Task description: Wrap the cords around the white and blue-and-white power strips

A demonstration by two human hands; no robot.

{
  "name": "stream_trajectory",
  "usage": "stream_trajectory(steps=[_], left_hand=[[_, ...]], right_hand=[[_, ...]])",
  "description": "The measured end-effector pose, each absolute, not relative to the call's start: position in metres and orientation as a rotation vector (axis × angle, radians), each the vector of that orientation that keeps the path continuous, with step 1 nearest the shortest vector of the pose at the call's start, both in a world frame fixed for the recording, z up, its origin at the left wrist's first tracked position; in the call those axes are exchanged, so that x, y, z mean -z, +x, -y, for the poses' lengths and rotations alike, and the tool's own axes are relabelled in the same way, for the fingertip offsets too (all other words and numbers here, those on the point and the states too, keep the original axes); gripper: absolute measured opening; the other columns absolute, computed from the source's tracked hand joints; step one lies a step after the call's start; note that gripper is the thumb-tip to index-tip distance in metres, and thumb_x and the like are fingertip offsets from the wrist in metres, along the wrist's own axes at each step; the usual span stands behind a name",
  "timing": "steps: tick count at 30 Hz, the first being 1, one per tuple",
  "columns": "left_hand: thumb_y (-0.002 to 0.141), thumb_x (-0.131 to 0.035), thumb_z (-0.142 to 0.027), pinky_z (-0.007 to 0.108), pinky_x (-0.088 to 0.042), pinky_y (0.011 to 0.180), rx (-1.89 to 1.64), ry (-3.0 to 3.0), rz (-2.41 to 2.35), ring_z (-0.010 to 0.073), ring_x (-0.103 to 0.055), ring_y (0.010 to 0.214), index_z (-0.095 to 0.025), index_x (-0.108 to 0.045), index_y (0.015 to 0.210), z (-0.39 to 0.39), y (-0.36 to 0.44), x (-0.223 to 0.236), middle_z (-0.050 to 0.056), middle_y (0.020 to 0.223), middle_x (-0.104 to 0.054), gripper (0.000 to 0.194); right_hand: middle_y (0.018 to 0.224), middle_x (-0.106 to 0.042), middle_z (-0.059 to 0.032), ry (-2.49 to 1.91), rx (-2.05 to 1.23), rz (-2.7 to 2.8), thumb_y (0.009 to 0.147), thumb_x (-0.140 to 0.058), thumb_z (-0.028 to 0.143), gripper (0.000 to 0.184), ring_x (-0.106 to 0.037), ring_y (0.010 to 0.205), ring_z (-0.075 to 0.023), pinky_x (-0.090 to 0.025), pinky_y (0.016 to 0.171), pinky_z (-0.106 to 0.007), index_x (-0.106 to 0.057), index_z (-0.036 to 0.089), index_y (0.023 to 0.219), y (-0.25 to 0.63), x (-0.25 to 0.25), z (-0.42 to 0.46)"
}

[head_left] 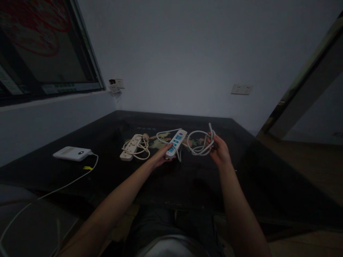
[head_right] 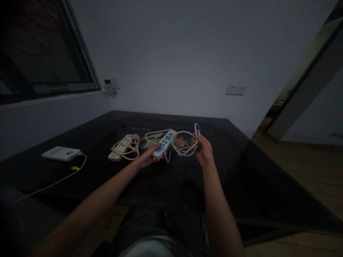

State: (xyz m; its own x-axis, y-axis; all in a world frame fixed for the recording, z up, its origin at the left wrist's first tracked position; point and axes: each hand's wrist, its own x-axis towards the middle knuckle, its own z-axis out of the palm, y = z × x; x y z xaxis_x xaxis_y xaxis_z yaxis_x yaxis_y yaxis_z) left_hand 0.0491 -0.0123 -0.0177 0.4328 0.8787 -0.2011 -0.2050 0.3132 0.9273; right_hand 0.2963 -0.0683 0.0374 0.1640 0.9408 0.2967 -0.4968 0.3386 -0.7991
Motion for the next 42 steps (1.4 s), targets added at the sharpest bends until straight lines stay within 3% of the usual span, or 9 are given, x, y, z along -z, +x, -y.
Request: stream_trajectory(steps=[9, 15, 21, 30, 37, 42], left_hand=[[0.091, -0.048, -0.038, 0.019, -0.045, 0.038, -0.859, 1.042, -0.780, 0.0141, -0.064, 0.054, -0.012, -0.058, 0.107, 0.008, 0.049, 0.018, 0.010, 0.080, -0.070, 0.032], [0.085, -0.056, -0.038, 0.019, -0.037, 0.032, -0.782, 1.144, -0.723, 0.0143, -0.059, 0.044, -0.009, -0.063, 0.097, 0.011, 0.041, 0.007, 0.014, 0.073, -0.070, 0.032], [0.079, -0.057, -0.048, 0.019, -0.036, 0.032, -0.547, 1.257, -0.589, 0.0166, -0.061, 0.046, -0.011, -0.062, 0.105, 0.011, 0.026, 0.005, 0.015, 0.071, -0.070, 0.045], [0.072, -0.061, -0.049, 0.026, -0.045, 0.040, -0.541, 1.282, -0.461, 0.0196, -0.061, 0.045, -0.011, -0.063, 0.104, 0.019, 0.028, 0.001, 0.012, 0.063, -0.068, 0.050], [0.072, -0.063, -0.047, 0.021, -0.045, 0.040, -0.479, 1.281, -0.420, 0.0218, -0.066, 0.058, -0.012, -0.056, 0.115, 0.023, 0.039, 0.007, 0.014, 0.076, -0.069, 0.056], [0.070, -0.064, -0.047, 0.022, -0.046, 0.041, -0.505, 1.267, -0.391, 0.0219, -0.066, 0.061, -0.013, -0.054, 0.118, 0.031, 0.043, 0.001, 0.015, 0.084, -0.070, 0.060]], right_hand=[[0.064, -0.063, 0.0020, -0.929, -1.046, 1.013, 0.061, -0.078, 0.033, 0.029, -0.052, 0.051, -0.0065, -0.040, 0.046, -0.017, -0.072, 0.015, 0.084, 0.296, -0.027, 0.062], [0.065, -0.062, 0.0028, -0.774, -0.989, 0.908, 0.063, -0.076, 0.032, 0.029, -0.052, 0.053, -0.0064, -0.041, 0.046, -0.016, -0.072, 0.018, 0.087, 0.298, -0.032, 0.063], [0.059, -0.057, 0.0054, -0.672, -1.049, 0.787, 0.066, -0.071, 0.034, 0.024, -0.045, 0.044, -0.0045, -0.035, 0.039, -0.015, -0.069, 0.018, 0.085, 0.307, -0.030, 0.060], [0.067, -0.069, 0.0001, -0.813, -1.307, 0.771, 0.059, -0.073, 0.026, 0.015, -0.062, 0.060, -0.0159, -0.051, 0.056, -0.026, -0.066, 0.020, 0.071, 0.273, -0.007, 0.048], [0.072, -0.072, -0.0001, -0.805, -1.355, 0.785, 0.062, -0.071, 0.031, 0.014, -0.066, 0.075, -0.0220, -0.054, 0.064, -0.033, -0.062, 0.023, 0.070, 0.257, 0.008, 0.046], [0.069, -0.070, 0.0002, -0.812, -1.377, 0.842, 0.063, -0.073, 0.036, 0.019, -0.066, 0.069, -0.0198, -0.053, 0.060, -0.031, -0.061, 0.022, 0.069, 0.242, 0.012, 0.048]])
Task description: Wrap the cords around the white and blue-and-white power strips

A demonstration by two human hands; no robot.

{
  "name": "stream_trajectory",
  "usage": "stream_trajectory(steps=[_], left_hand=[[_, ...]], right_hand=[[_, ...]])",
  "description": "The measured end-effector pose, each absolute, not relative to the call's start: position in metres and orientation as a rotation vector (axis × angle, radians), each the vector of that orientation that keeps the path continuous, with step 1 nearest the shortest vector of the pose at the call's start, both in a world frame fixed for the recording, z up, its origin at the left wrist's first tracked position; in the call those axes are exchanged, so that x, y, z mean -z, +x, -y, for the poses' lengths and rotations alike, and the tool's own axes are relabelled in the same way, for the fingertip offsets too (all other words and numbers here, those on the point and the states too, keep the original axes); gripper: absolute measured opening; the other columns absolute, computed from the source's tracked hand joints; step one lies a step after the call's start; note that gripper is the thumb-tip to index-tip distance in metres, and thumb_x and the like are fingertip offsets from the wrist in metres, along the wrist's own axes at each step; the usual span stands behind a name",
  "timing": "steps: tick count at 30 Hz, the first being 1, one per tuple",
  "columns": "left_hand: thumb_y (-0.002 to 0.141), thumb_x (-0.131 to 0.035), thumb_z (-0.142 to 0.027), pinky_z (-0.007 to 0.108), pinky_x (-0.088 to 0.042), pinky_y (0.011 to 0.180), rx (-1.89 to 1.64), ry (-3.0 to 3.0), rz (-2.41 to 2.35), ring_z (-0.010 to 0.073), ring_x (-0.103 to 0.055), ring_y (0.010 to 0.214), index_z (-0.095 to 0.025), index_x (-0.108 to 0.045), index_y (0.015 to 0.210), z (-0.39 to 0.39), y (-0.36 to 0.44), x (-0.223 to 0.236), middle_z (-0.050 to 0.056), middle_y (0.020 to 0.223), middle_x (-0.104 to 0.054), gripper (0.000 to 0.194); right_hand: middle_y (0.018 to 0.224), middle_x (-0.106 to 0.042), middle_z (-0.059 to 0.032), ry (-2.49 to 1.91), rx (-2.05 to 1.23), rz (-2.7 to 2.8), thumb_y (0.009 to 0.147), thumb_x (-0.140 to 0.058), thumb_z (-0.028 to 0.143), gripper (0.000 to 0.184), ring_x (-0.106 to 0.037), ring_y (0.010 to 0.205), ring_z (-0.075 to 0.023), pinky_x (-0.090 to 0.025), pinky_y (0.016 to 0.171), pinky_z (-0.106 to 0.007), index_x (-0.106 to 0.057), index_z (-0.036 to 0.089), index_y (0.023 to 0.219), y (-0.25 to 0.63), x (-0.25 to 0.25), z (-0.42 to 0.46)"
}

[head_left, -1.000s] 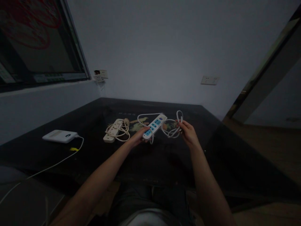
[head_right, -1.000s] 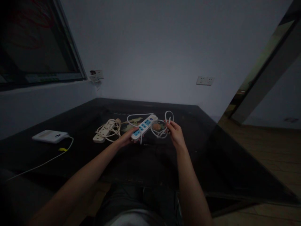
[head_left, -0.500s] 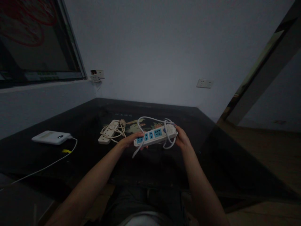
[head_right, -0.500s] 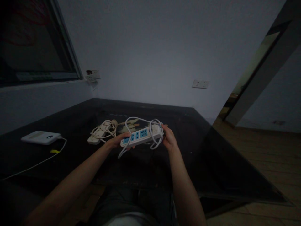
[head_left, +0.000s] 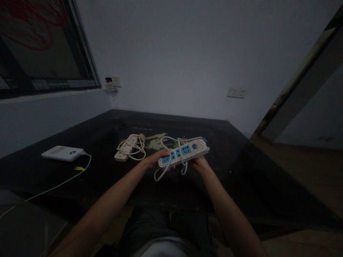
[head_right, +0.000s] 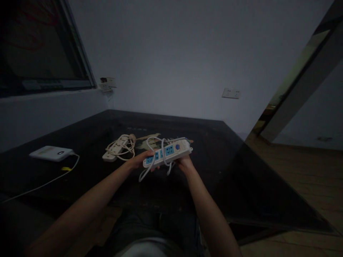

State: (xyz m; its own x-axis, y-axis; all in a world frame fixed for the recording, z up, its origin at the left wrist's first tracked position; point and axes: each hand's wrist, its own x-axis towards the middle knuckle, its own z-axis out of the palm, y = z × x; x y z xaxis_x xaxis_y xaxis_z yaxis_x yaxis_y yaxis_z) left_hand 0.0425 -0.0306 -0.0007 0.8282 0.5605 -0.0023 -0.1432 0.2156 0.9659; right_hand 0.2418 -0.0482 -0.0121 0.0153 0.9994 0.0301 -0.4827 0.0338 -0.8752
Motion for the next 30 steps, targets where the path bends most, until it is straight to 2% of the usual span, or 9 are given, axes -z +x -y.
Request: stream_trajectory(steps=[3, 7, 13, 18, 24, 30], left_hand=[[0.069, -0.065, -0.047, 0.025, -0.047, 0.042, -0.565, 1.252, -0.364, 0.0220, -0.066, 0.059, -0.012, -0.056, 0.117, 0.033, 0.043, -0.005, 0.013, 0.079, -0.070, 0.060], [0.074, -0.058, -0.047, 0.026, -0.045, 0.042, -0.750, 1.200, -0.392, 0.0184, -0.060, 0.049, -0.011, -0.060, 0.111, 0.033, 0.041, -0.010, 0.010, 0.070, -0.069, 0.052], [0.081, -0.052, -0.047, 0.025, -0.046, 0.043, -0.983, 1.117, -0.533, 0.0169, -0.059, 0.046, -0.010, -0.062, 0.106, 0.030, 0.044, -0.014, 0.009, 0.065, -0.068, 0.046], [0.088, -0.047, -0.043, 0.022, -0.046, 0.043, -1.217, 0.991, -0.667, 0.0167, -0.063, 0.050, -0.007, -0.062, 0.103, 0.019, 0.043, -0.016, 0.009, 0.066, -0.069, 0.042], [0.082, -0.054, -0.040, 0.024, -0.050, 0.046, -1.336, 0.998, -0.782, 0.0174, -0.065, 0.051, -0.007, -0.064, 0.095, 0.001, 0.042, -0.005, 0.011, 0.071, -0.072, 0.037], [0.081, -0.054, -0.042, 0.025, -0.051, 0.050, -1.467, 0.992, -0.898, 0.0164, -0.065, 0.053, -0.010, -0.062, 0.094, -0.015, 0.028, 0.006, 0.007, 0.070, -0.071, 0.036]], right_hand=[[0.065, -0.068, 0.0000, -0.823, -1.385, 0.894, 0.059, -0.078, 0.035, 0.024, -0.064, 0.061, -0.0181, -0.051, 0.054, -0.028, -0.062, 0.021, 0.069, 0.231, 0.013, 0.052], [0.066, -0.067, 0.0006, -0.827, -1.392, 0.972, 0.056, -0.081, 0.038, 0.032, -0.061, 0.055, -0.0146, -0.049, 0.049, -0.025, -0.064, 0.020, 0.076, 0.223, 0.011, 0.057], [0.058, -0.061, 0.0046, -0.879, -1.349, 1.115, 0.062, -0.076, 0.049, 0.038, -0.056, 0.046, -0.0098, -0.046, 0.045, -0.021, -0.063, 0.020, 0.083, 0.224, 0.007, 0.058], [0.052, -0.060, 0.0046, -0.986, -1.261, 1.241, 0.067, -0.072, 0.047, 0.034, -0.056, 0.043, -0.0108, -0.044, 0.043, -0.021, -0.062, 0.018, 0.083, 0.227, 0.006, 0.059], [0.046, -0.059, 0.0050, -1.124, -1.200, 1.335, 0.070, -0.070, 0.039, 0.031, -0.056, 0.041, -0.0128, -0.045, 0.044, -0.023, -0.061, 0.016, 0.090, 0.238, 0.003, 0.058], [0.048, -0.056, 0.0079, -1.168, -1.128, 1.382, 0.070, -0.066, 0.037, 0.033, -0.056, 0.041, -0.0139, -0.045, 0.043, -0.024, -0.052, 0.022, 0.096, 0.252, -0.003, 0.057]])
